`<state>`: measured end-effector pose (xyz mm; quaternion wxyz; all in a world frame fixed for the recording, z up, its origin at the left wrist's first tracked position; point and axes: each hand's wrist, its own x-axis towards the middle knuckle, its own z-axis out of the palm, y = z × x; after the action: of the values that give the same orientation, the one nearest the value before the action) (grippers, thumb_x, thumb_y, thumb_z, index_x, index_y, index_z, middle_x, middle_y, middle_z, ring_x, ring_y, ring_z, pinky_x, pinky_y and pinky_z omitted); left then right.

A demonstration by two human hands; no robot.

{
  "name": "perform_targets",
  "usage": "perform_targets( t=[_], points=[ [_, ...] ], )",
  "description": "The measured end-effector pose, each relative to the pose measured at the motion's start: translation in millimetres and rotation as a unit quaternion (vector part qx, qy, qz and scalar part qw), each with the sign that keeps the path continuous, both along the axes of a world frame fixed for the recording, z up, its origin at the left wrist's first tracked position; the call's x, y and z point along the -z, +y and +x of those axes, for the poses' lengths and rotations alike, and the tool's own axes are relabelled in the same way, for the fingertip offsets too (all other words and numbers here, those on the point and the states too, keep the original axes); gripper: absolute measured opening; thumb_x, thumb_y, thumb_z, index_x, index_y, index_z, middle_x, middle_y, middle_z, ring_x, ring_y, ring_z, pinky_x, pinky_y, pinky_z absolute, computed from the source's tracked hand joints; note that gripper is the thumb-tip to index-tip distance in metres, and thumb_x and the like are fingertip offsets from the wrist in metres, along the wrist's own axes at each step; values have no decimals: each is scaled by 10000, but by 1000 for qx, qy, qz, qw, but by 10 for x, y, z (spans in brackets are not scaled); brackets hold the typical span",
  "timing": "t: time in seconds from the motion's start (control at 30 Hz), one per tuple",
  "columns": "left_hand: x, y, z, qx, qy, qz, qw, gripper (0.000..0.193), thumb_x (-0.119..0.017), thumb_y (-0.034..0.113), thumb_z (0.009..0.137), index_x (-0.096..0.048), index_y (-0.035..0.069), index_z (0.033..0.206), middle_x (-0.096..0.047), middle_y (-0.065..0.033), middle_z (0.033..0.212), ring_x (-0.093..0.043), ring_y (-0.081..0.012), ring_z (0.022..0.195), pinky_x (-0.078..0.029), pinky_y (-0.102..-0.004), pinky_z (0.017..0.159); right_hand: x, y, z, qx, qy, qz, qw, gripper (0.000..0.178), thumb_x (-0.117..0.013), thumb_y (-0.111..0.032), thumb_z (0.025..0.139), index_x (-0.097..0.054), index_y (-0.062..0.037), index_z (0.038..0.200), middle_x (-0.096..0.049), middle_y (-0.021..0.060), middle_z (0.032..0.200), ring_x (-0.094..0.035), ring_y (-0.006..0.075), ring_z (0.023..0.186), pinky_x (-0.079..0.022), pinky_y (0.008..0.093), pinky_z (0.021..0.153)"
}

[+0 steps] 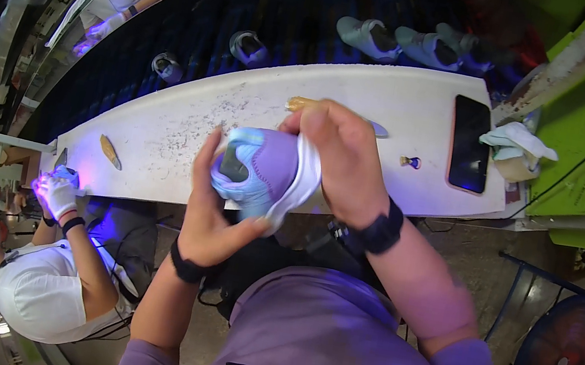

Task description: Manually assemble shoe components at a factory workstation.

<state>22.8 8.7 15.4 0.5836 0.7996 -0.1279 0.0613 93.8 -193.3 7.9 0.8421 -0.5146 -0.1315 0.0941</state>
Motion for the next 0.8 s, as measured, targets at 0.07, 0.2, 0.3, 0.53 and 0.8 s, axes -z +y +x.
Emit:
perform_targets(
  t=[0.07, 0.2, 0.3, 0.53, 0.8],
  points=[
    [-77, -102, 146, 4, -73, 189, 979, 892, -907, 242, 674, -436, -11, 1388, -558, -245, 1310, -589, -372, 1192, -487, -422, 998, 48, 66, 137, -19, 41, -33, 998, 632, -452, -604, 1025, -630, 3, 1032, -675, 116, 983, -643, 172, 945, -516, 338, 901],
    [-237, -88, 232, -24, 13, 285, 958, 751, -953, 311, 583, -596, 12, 1172, -694, -181, 928, -701, -369, 870, -557, -425, 729, 63, 154, 108, -84, -77, -42, 993, 778, -432, -723, 963, -628, -4, 1187, -635, 96, 1157, -605, 187, 1079, -480, 330, 970],
    [-141, 66, 254, -9, -23, 239, 971, 718, -968, 336, 561, -648, 11, 1115, -719, -162, 854, -731, -336, 810, -575, -389, 709, -194, 108, 129, -153, -196, -154, 956, 611, -718, -463, 834, -619, -35, 1259, -595, 124, 1243, -578, 232, 1171, -451, 356, 1026],
    [-84, 268, 200, 23, 43, 159, 986, 621, -991, 251, 586, -689, -7, 1063, -748, -117, 893, -738, -206, 829, -571, -321, 774, -52, 285, 138, -198, -199, -136, 950, 262, -738, -82, 727, -688, -48, 982, -619, 140, 1207, -594, 265, 1180, -434, 360, 1038],
    [195, 343, 134, -59, 107, 36, 992, 587, -991, 220, 601, -688, -16, 1044, -744, -83, 886, -692, -136, 821, -556, -308, 768, 284, 436, 117, -142, 65, 261, 953, 489, -571, 16, 681, -496, -74, 1156, -514, 42, 1007, -547, 193, 1034, -431, 338, 1005]
  ],
)
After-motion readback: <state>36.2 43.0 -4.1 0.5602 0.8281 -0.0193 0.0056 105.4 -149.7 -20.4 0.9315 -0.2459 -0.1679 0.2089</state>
